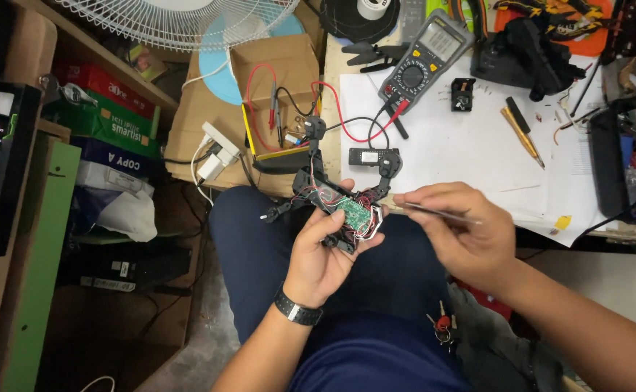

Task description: Assembling a small drone by fitting the circuit board into the frame and snapping the outer shell into place.

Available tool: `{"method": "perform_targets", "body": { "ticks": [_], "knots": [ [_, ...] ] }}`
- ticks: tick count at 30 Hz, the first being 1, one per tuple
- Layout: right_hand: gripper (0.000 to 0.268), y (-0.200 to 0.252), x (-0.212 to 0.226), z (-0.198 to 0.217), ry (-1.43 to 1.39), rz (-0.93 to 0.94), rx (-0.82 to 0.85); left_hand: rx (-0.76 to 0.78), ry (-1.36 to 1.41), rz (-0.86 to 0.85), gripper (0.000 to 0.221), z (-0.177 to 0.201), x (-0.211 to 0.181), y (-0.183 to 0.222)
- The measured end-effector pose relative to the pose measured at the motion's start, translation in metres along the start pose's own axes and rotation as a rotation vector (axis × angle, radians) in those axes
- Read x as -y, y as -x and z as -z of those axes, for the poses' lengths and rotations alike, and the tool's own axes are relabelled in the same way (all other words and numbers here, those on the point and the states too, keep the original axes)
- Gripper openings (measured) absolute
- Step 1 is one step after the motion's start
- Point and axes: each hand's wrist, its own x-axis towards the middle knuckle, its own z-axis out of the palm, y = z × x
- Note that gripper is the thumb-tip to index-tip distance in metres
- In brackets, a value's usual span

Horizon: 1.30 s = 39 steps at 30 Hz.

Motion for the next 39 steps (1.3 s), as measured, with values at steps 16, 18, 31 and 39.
{"method": "perform_targets", "body": {
  "ticks": [16,18,31,39],
  "knots": [
    [0.016,-0.015,-0.008,-0.003,0.154,0.026,-0.167,0.005,0.004,-0.084,0.063,-0.004,0.02,-0.027],
    [0.012,-0.022,-0.001,-0.002,0.199,0.025,-0.127,0.0,-0.062,-0.112,0.063,0.002,0.021,-0.029],
    [0.011,-0.036,0.004,-0.009,0.339,0.022,-0.005,-0.004,-0.131,-0.177,0.06,0.0,0.015,-0.023],
    [0.011,-0.045,0.011,-0.02,0.313,0.046,0.085,-0.022,-0.169,-0.189,0.06,0.007,0.002,-0.015]
  ]
}}
